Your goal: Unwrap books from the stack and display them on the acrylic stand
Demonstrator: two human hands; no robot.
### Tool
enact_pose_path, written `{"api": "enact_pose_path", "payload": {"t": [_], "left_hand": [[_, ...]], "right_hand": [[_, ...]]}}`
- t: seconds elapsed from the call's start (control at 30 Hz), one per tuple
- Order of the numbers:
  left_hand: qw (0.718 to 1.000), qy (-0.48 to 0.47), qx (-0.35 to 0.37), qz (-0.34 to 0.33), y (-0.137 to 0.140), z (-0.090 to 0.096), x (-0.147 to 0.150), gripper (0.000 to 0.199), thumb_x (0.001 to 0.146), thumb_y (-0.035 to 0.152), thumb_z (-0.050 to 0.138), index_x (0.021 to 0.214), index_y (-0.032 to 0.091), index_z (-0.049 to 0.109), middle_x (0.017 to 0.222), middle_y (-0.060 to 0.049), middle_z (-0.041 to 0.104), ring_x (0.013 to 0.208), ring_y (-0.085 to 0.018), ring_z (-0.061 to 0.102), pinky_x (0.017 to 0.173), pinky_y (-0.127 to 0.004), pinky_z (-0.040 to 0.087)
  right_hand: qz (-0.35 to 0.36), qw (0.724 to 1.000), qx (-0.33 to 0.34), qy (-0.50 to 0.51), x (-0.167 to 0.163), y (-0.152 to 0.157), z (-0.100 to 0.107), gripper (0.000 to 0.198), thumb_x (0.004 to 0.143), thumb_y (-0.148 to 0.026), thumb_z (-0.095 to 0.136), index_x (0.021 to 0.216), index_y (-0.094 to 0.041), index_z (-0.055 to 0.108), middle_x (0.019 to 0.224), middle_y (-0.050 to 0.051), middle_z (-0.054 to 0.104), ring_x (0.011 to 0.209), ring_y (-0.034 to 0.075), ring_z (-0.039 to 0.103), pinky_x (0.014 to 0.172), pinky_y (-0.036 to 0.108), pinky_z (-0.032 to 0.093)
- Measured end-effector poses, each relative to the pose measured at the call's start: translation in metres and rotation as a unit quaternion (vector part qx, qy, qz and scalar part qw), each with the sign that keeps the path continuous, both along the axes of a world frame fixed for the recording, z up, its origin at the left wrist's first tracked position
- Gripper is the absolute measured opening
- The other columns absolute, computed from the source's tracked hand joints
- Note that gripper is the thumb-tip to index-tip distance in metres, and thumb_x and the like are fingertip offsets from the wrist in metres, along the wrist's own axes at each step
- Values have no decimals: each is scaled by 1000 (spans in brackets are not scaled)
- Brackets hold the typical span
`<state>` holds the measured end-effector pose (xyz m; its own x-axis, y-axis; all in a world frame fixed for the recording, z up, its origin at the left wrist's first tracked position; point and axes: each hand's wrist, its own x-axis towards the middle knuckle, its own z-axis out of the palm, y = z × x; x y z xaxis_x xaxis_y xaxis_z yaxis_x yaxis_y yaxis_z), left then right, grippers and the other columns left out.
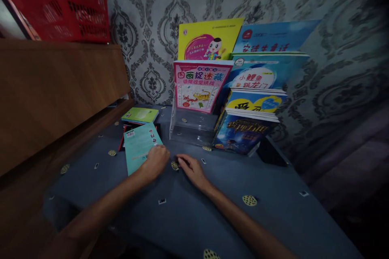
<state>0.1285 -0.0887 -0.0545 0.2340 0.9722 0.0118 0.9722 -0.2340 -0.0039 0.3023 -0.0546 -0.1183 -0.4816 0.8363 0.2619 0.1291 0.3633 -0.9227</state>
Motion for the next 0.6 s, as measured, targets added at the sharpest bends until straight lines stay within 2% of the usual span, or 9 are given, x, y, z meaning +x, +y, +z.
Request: {"api": "enact_pose_path", "payload": {"t": [0.07,0.17,0.23,0.27,0.3,0.37,0.43,0.5,0.6], "left_hand": [[1000,14,-9,4,-11,1,8,28,85,1,53,99,9,76,93,-27,72,94,-33,72,72,-36,49],[999,17,-30,-12,-22,11,1,20,89,16,57,94,14,76,89,-22,74,89,-31,73,72,-35,49],[999,7,-37,-7,-20,21,-24,23,90,35,61,90,17,75,88,-19,75,88,-32,73,72,-37,49],[998,-16,-52,13,-15,27,-42,29,91,44,59,89,20,74,87,-16,76,86,-31,73,71,-36,49],[997,-46,-33,60,-9,31,-64,34,93,48,53,87,21,73,88,-14,76,85,-30,72,70,-35,49],[966,-103,54,230,6,34,-110,30,93,46,51,97,21,68,100,-16,76,97,-32,71,76,-37,51],[892,-233,108,371,20,30,-151,31,87,42,59,108,19,63,119,-21,72,114,-38,66,85,-43,51],[863,-283,102,406,30,20,-180,32,84,40,61,105,15,62,115,-25,71,114,-42,66,85,-47,52],[837,-364,82,401,37,4,-200,29,80,44,66,89,17,61,88,-16,75,95,-36,72,73,-39,55]], "right_hand": [[21,998,-55,19,-13,0,1,40,95,-48,51,117,-20,70,107,8,75,94,23,71,87,39,58],[25,995,-87,29,-34,2,3,39,94,-46,54,121,-21,66,106,6,73,96,21,70,87,35,57],[25,994,-100,32,-44,3,2,39,89,-39,60,123,-21,63,104,6,72,93,20,69,84,33,56],[29,993,-109,33,-48,3,0,42,86,-35,64,125,-21,61,104,5,72,90,19,69,82,33,56],[31,992,-117,35,-51,3,-2,45,82,-31,67,125,-21,60,104,5,71,87,18,68,80,33,56],[28,992,-118,32,-54,4,-7,50,74,-23,72,123,-22,60,107,5,70,85,18,67,78,33,56],[10,994,-109,26,-55,4,-11,52,69,-19,73,119,-23,62,109,4,70,86,18,65,79,34,56],[0,994,-104,25,-56,4,-14,54,67,-17,73,119,-23,63,112,5,69,88,19,65,80,34,55],[5,992,-116,41,-57,4,-14,56,66,-18,74,120,-23,62,110,5,69,86,19,65,78,34,55]]}}
